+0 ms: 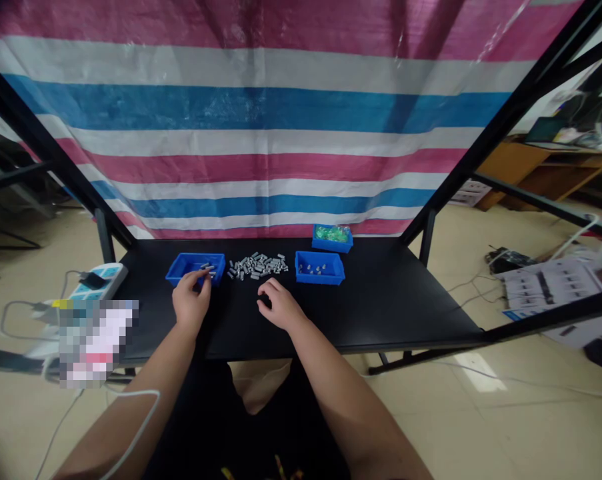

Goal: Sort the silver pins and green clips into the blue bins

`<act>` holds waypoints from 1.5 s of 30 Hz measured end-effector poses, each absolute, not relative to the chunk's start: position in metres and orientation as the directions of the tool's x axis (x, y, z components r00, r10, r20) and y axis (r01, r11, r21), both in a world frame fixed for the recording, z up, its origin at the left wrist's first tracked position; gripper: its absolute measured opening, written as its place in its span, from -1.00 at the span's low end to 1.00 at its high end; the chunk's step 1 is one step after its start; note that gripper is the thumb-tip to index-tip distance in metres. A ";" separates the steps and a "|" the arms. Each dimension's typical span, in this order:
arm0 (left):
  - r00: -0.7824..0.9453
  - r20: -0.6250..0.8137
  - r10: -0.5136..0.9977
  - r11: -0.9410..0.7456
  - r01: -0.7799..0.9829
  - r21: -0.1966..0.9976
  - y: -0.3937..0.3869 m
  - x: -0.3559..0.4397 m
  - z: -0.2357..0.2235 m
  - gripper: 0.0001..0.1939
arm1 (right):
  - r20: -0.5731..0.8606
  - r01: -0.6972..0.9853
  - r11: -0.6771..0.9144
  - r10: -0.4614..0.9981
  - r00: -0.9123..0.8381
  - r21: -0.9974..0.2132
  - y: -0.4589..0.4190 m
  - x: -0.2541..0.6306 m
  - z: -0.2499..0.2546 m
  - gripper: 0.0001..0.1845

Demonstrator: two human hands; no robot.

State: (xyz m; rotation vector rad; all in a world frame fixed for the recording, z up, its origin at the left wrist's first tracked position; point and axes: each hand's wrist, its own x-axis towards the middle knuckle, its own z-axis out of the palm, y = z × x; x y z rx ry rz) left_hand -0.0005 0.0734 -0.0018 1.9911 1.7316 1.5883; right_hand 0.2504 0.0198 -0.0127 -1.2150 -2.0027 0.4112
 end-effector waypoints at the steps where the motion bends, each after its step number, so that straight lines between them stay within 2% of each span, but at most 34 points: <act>1: -0.169 0.613 0.772 -0.346 0.698 0.627 0.073 0.000 -0.002 -0.81 | 0.431 0.625 0.498 0.861 -0.272 -0.601 0.020 0.250 -0.013 -0.84; 5: -0.175 0.538 0.825 -0.267 0.718 0.643 0.071 0.001 -0.002 -0.84 | 0.421 0.642 0.486 0.867 -0.268 -0.593 0.021 0.250 -0.013 -0.84; 10: -0.188 0.550 0.814 -0.274 0.710 0.649 0.070 0.001 0.001 -0.88 | 0.436 0.694 0.475 0.864 -0.252 -0.541 0.021 0.249 -0.011 -0.78; 14: -0.168 0.652 0.740 -0.404 0.663 0.630 0.068 0.002 0.002 -0.93 | 0.411 0.793 0.418 0.881 -0.235 -0.443 0.024 0.246 -0.014 -0.46; 16: -0.092 0.683 0.725 -0.505 0.603 0.618 0.065 0.003 0.002 -0.93 | 0.389 0.836 0.378 0.895 -0.220 -0.398 0.026 0.244 -0.018 -0.33; 18: 0.034 0.679 0.733 -0.585 0.540 0.605 0.063 0.006 0.002 -0.90 | 0.387 0.864 0.349 0.900 -0.201 -0.363 0.028 0.241 -0.022 -0.31; 23: 0.349 0.577 0.738 -0.671 0.467 0.576 0.057 0.012 0.002 -0.88 | 0.395 0.882 0.327 0.901 -0.181 -0.341 0.028 0.238 -0.023 -0.45; 28: 0.492 0.465 0.736 -0.673 0.454 0.584 0.057 0.019 -0.001 -0.82 | 0.396 0.851 0.362 0.895 -0.204 -0.380 0.025 0.238 -0.016 -0.77; 30: 0.517 0.442 0.733 -0.672 0.453 0.585 0.058 0.021 -0.003 -0.77 | 0.396 0.815 0.417 0.882 -0.256 -0.403 0.025 0.239 -0.013 -0.86; 33: 0.552 0.434 0.713 -0.692 0.451 0.564 0.059 0.023 -0.005 -0.73 | 0.402 0.726 0.523 0.842 -0.360 -0.447 0.025 0.241 -0.011 -0.91; 36: 0.598 0.405 0.692 -0.709 0.457 0.537 0.060 0.024 -0.007 -0.78 | 0.417 0.635 0.593 0.803 -0.425 -0.494 0.024 0.242 -0.011 -0.93; 40: 0.636 0.395 0.663 -0.732 0.441 0.519 0.058 0.028 -0.008 -0.90 | 0.441 0.580 0.609 0.792 -0.422 -0.541 0.022 0.243 -0.012 -0.94; 43: 0.571 0.500 0.651 -0.757 0.439 0.485 0.057 0.027 -0.005 -0.90 | 0.454 0.581 0.588 0.807 -0.377 -0.563 0.021 0.244 -0.011 -0.88; 45: 0.408 0.610 0.679 -0.724 0.510 0.464 0.059 0.022 -0.003 -0.90 | 0.458 0.601 0.566 0.820 -0.344 -0.563 0.020 0.244 -0.010 -0.81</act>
